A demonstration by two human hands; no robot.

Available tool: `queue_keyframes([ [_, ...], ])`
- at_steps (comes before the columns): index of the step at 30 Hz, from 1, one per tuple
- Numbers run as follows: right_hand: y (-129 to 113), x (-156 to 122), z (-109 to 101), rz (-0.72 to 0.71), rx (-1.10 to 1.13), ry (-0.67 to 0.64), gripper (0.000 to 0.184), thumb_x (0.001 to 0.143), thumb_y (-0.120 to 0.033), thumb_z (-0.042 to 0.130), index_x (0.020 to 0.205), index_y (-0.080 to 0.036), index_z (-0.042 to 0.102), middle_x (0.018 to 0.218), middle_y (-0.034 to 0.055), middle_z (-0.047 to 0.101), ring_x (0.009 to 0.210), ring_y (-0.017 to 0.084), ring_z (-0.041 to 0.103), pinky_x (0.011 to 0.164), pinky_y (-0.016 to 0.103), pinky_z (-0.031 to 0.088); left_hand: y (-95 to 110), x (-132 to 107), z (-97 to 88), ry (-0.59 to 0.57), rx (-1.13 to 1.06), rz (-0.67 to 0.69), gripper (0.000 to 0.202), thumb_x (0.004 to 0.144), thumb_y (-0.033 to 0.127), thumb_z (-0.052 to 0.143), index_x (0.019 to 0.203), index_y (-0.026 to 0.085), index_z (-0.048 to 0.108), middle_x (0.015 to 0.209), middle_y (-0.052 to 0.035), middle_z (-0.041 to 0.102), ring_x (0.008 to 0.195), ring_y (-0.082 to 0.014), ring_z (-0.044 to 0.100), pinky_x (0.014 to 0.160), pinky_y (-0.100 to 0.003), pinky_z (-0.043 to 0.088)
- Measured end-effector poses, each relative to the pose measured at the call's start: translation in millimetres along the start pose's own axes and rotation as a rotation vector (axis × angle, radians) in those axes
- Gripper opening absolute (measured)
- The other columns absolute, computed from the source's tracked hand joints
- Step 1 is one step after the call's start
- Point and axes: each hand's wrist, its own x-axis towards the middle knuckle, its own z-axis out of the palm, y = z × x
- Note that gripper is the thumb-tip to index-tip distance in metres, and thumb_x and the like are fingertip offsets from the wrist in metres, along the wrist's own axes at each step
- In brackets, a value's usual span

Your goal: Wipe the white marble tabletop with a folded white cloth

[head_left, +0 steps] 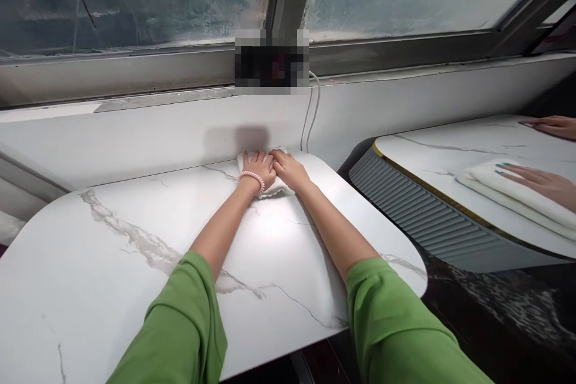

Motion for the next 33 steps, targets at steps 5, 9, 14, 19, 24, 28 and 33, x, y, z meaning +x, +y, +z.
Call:
queue_keyframes([
  [5,-7,-14,-3,0.013,-0.041,-0.053,0.043,0.089,-0.019,0.028,0.128,-0.015,0.046,0.14,0.0079,0.047,0.135,0.021,0.035,0.114,0.04,0.025,9,-20,-5.6,-0.022,0.03,-0.015,0.05,0.095,0.031,0.023,0.142,0.017,0.034,0.15,-0.0092,0.03,0.138,-0.0228,0.023,0.114,-0.05,0.006],
  [9,-17,-43,-5,-0.027,-0.064,-0.084,0.045,0.092,-0.023,0.025,0.131,-0.013,0.044,0.144,0.0089,0.042,0.138,0.022,0.03,0.114,0.042,0.025,19,-52,-8.4,-0.052,0.06,-0.014,0.053,0.095,0.032,0.024,0.145,0.014,0.029,0.152,-0.0113,0.025,0.14,-0.0259,0.019,0.114,-0.053,0.005],
  [14,-35,-100,-12,-0.065,-0.142,-0.09,0.05,0.094,-0.026,0.021,0.137,-0.009,0.041,0.146,0.0118,0.039,0.139,0.022,0.027,0.115,0.043,0.023,35,-104,-13.2,-0.082,0.062,0.075,0.055,0.095,0.034,0.025,0.145,0.011,0.028,0.152,-0.0144,0.024,0.14,-0.0291,0.017,0.113,-0.057,0.005],
  [19,-64,-170,-20,-0.07,-0.157,-0.034,0.053,0.095,-0.03,0.02,0.139,-0.007,0.039,0.145,0.0133,0.04,0.137,0.024,0.031,0.114,0.045,0.027,52,-170,-22.9,-0.078,0.045,0.178,0.057,0.095,0.035,0.026,0.145,0.007,0.028,0.151,-0.0179,0.024,0.14,-0.0329,0.018,0.111,-0.06,0.006],
  [24,-97,-229,-24,-0.121,-0.163,0.049,0.051,0.096,-0.029,0.022,0.142,-0.012,0.035,0.145,0.0119,0.04,0.137,0.023,0.03,0.111,0.048,0.032,64,-232,-35.3,-0.078,0.021,0.245,0.059,0.094,0.036,0.029,0.143,0.003,0.029,0.149,-0.0208,0.026,0.139,-0.0366,0.017,0.11,-0.062,0.006],
  [28,-113,-246,-27,-0.146,-0.203,0.056,0.05,0.096,-0.027,0.023,0.143,-0.012,0.034,0.145,0.0125,0.041,0.138,0.023,0.029,0.11,0.048,0.034,65,-253,-41.8,-0.091,0.006,0.259,0.06,0.093,0.035,0.029,0.144,0.002,0.028,0.15,-0.021,0.025,0.14,-0.0368,0.014,0.111,-0.062,0.007],
  [33,-119,-240,-27,-0.129,-0.3,0.025,0.051,0.093,-0.026,0.025,0.141,-0.012,0.037,0.143,0.0121,0.043,0.136,0.023,0.034,0.109,0.047,0.035,58,-252,-43.9,-0.123,0.004,0.274,0.062,0.092,0.034,0.031,0.144,0.001,0.027,0.15,-0.0202,0.024,0.14,-0.0354,0.014,0.111,-0.06,0.008],
])
